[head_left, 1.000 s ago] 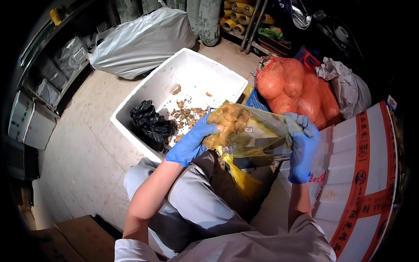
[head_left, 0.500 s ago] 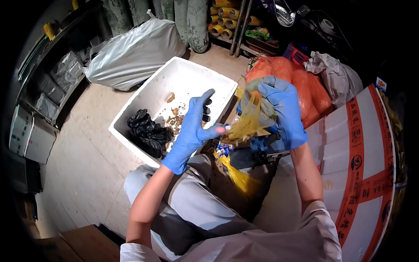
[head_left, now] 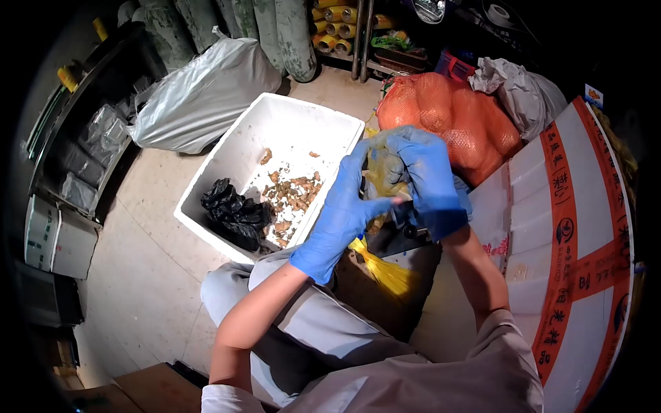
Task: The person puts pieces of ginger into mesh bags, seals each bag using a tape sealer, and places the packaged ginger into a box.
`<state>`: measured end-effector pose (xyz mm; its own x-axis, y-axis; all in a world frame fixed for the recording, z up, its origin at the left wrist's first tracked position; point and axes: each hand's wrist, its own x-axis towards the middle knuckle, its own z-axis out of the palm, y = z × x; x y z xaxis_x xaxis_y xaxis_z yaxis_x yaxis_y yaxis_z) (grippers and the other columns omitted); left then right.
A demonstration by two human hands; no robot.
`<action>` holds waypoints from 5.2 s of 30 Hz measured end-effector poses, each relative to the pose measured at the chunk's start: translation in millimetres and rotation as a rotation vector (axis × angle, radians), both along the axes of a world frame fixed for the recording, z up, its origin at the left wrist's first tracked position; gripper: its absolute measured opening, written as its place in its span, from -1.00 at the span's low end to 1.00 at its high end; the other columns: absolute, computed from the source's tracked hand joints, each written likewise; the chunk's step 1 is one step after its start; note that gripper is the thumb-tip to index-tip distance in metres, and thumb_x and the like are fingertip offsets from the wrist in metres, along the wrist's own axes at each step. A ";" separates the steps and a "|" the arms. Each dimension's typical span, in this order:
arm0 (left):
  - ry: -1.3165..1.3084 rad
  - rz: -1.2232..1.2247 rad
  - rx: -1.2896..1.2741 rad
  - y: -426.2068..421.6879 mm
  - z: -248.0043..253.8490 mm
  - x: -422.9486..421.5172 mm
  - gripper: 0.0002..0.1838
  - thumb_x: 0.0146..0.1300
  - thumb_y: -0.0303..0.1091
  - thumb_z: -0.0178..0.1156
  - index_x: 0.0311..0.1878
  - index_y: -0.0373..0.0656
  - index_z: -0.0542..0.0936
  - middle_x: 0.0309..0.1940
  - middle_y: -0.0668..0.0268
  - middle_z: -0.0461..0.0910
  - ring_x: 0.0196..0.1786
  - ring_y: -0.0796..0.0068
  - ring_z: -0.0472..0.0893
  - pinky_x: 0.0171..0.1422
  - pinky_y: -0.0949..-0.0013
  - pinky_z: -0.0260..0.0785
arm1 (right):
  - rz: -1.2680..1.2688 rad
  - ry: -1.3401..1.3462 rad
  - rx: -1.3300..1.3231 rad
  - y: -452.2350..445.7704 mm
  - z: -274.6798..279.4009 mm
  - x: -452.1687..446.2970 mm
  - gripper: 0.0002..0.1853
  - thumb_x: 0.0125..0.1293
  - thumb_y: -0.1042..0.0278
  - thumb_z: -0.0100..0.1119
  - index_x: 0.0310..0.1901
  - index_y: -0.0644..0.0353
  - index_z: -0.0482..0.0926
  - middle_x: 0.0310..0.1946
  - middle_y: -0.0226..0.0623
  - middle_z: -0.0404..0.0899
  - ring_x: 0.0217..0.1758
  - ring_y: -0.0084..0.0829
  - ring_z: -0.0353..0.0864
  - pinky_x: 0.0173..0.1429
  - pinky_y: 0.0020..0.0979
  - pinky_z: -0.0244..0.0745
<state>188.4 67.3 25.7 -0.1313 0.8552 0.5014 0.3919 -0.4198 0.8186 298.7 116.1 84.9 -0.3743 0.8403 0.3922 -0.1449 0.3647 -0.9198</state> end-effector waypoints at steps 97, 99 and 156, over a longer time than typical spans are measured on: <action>-0.098 -0.604 -0.756 147.3 -240.9 80.3 -0.85 0.07 -0.43 0.12 -0.29 -0.28 0.52 -0.54 0.36 0.47 -0.47 0.61 0.39 -0.38 0.56 0.23 | -0.200 -1.045 0.098 -19.4 -260.2 59.2 -0.81 -0.12 0.50 0.06 -0.37 0.17 0.49 -0.61 -0.29 0.48 -0.53 -0.26 0.48 -0.40 -0.23 0.34; 0.063 -0.657 -0.761 138.5 -235.0 83.0 -0.85 0.07 -0.44 0.11 -0.30 -0.30 0.51 -0.51 0.36 0.48 -0.44 0.56 0.42 -0.34 0.53 0.26 | -0.384 -1.089 0.284 -3.9 -197.2 106.6 -0.70 -0.10 0.44 0.05 -0.23 0.18 0.48 -0.57 -0.25 0.43 -0.44 -0.30 0.47 -0.20 -0.30 0.35; -1.084 -0.655 -0.423 -63.8 62.7 45.8 -0.58 0.15 -0.20 0.09 0.04 -0.14 0.31 -0.07 0.28 0.42 -0.07 0.41 0.49 -0.07 0.34 0.44 | -0.488 0.516 -0.171 -97.9 36.4 131.1 -0.55 0.31 0.08 -0.27 -0.18 0.40 0.41 -0.35 -0.13 0.53 -0.29 -0.43 0.54 -0.13 -0.52 0.42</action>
<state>234.2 3.5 88.4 0.2002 0.9758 0.0875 -0.7103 0.0830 0.6990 429.8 18.2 121.2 0.2558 0.9296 0.2654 -0.4333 0.3557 -0.8281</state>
